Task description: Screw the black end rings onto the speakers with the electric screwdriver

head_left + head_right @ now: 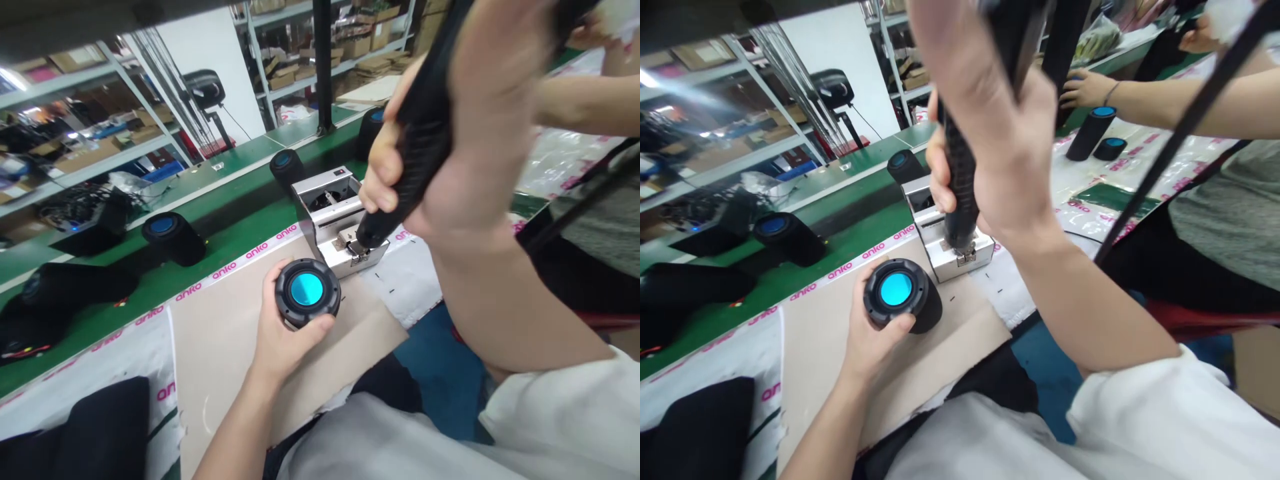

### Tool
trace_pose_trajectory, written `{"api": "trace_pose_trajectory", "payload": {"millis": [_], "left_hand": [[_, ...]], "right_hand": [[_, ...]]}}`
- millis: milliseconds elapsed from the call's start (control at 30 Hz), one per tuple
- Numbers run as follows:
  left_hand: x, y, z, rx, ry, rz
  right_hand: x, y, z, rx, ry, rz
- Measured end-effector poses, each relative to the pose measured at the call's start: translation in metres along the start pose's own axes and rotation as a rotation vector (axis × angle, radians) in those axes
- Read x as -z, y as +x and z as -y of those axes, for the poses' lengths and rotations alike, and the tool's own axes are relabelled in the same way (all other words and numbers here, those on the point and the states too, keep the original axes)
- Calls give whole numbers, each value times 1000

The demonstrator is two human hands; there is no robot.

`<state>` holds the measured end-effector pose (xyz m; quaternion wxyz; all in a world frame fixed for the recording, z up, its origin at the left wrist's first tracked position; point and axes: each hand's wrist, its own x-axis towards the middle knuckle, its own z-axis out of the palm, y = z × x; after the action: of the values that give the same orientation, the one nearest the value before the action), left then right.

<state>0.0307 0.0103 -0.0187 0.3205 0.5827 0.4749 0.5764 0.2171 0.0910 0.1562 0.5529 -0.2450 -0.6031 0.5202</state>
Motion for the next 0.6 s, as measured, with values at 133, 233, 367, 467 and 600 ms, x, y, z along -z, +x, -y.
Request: {"api": "trace_pose_trajectory", "payload": {"millis": [133, 233, 367, 467, 600], "left_hand": [[1, 0, 0, -33, 17, -13], [2, 0, 0, -42, 36, -23], [2, 0, 0, -42, 53, -27], [2, 0, 0, -23, 31, -14], [1, -1, 0, 11, -17, 5]], "right_hand": [[17, 12, -37, 4, -28, -46], [25, 12, -66, 87, -24, -126], [28, 11, -87, 191, 7, -239], [30, 8, -90, 103, 5, -184], [29, -1, -68, 78, 23, -152]]}}
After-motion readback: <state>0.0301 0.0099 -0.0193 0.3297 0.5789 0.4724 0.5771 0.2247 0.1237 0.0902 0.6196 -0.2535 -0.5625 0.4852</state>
